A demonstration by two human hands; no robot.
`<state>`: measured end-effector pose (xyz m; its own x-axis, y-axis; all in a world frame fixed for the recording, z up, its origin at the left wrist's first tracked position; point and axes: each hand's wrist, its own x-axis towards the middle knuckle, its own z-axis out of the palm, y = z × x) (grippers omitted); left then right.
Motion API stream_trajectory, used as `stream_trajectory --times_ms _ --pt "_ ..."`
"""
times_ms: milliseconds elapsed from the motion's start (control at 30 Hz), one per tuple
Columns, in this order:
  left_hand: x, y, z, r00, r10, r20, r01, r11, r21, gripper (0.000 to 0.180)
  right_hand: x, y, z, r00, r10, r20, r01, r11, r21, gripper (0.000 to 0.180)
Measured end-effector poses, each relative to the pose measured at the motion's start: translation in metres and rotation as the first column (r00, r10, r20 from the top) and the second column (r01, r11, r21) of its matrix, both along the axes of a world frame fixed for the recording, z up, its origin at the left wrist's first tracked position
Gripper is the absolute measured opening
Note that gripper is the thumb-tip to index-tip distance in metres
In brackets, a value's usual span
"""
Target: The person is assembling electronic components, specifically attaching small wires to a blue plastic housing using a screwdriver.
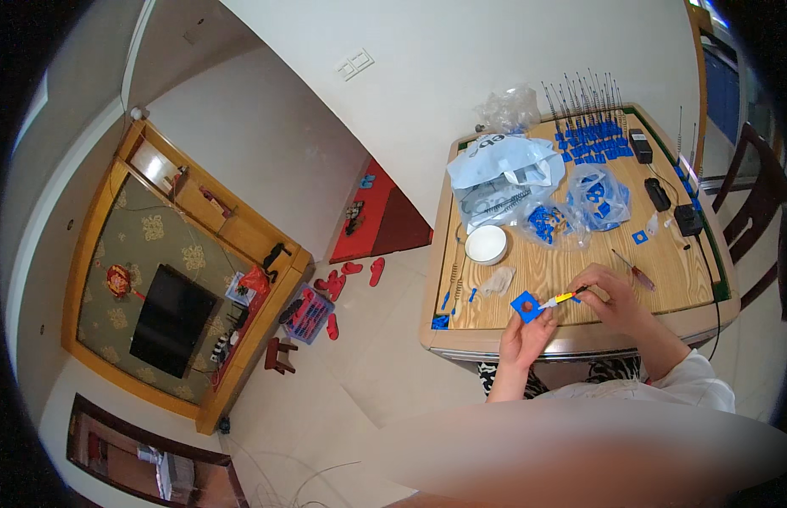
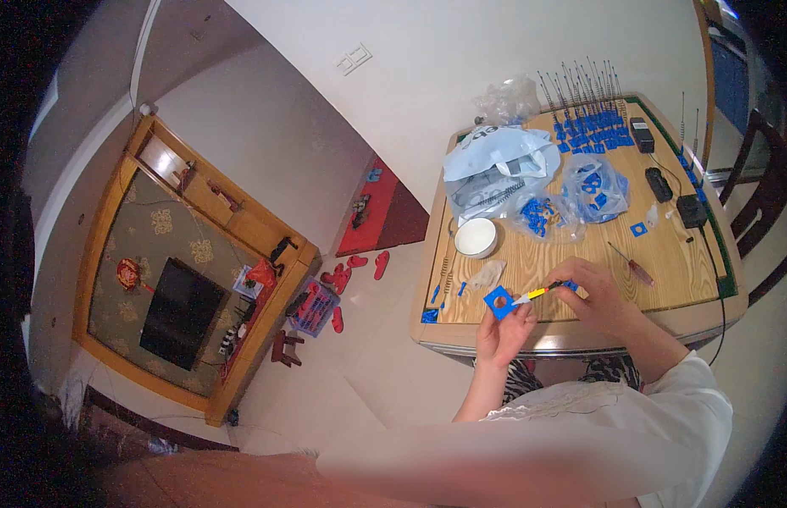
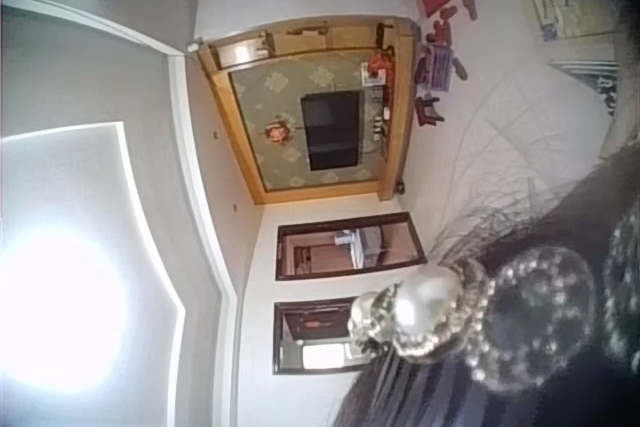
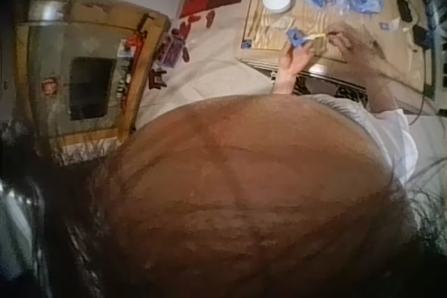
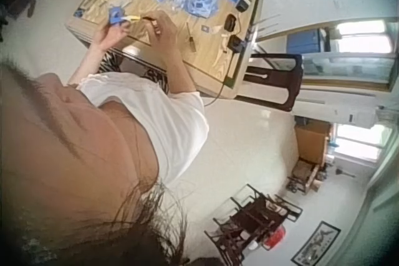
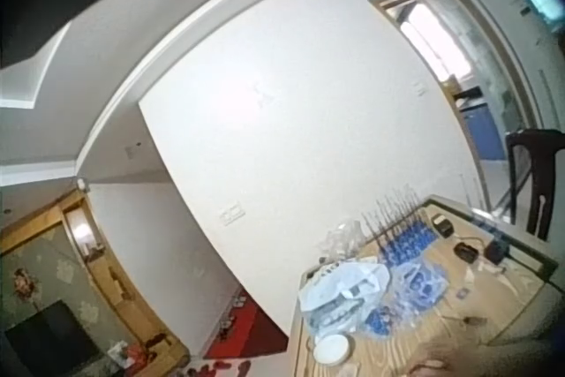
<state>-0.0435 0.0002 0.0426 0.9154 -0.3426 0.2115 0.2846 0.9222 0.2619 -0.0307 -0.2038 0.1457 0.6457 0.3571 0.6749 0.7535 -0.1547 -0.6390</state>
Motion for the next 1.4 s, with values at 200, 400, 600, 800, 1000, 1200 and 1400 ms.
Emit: stream_trajectory --times_ms 200,400,600,800,1000,1200,1400 --pt "-0.001 0.000 0.002 1.000 -0.008 0.003 0.008 1.000 -0.014 0.042 0.001 -0.001 0.001 1.000 0.017 0.020 -0.016 1.000 -0.011 0.016" --pt "0.000 0.000 0.001 1.000 -0.005 -0.001 0.005 1.000 -0.013 0.036 -0.001 0.000 -0.002 1.000 -0.027 -0.014 0.028 0.995 0.096 0.021" --pt "0.000 -0.001 -0.001 0.999 -0.020 0.034 0.021 0.999 -0.046 0.040 -0.001 -0.001 -0.007 1.000 -0.030 0.001 0.030 0.998 0.047 0.022" --pt "-0.002 -0.001 0.001 1.000 0.011 -0.007 -0.011 1.000 -0.005 0.041 0.000 -0.002 -0.010 0.999 -0.037 0.003 0.037 0.998 0.040 0.022" --pt "-0.001 -0.002 0.000 1.000 -0.014 0.007 0.014 1.000 -0.021 0.039 -0.003 -0.007 -0.010 0.999 -0.007 -0.046 0.007 1.000 0.003 0.021" --pt "-0.001 -0.003 0.004 1.000 0.021 0.012 -0.021 0.999 0.036 0.039 -0.006 -0.008 -0.001 0.996 -0.006 -0.084 0.011 0.998 0.057 0.020" --pt "0.001 -0.011 0.010 0.999 -0.040 0.006 0.040 0.999 0.015 0.039 0.029 -0.035 -0.045 0.944 -0.257 -0.206 0.322 0.853 0.410 0.012"
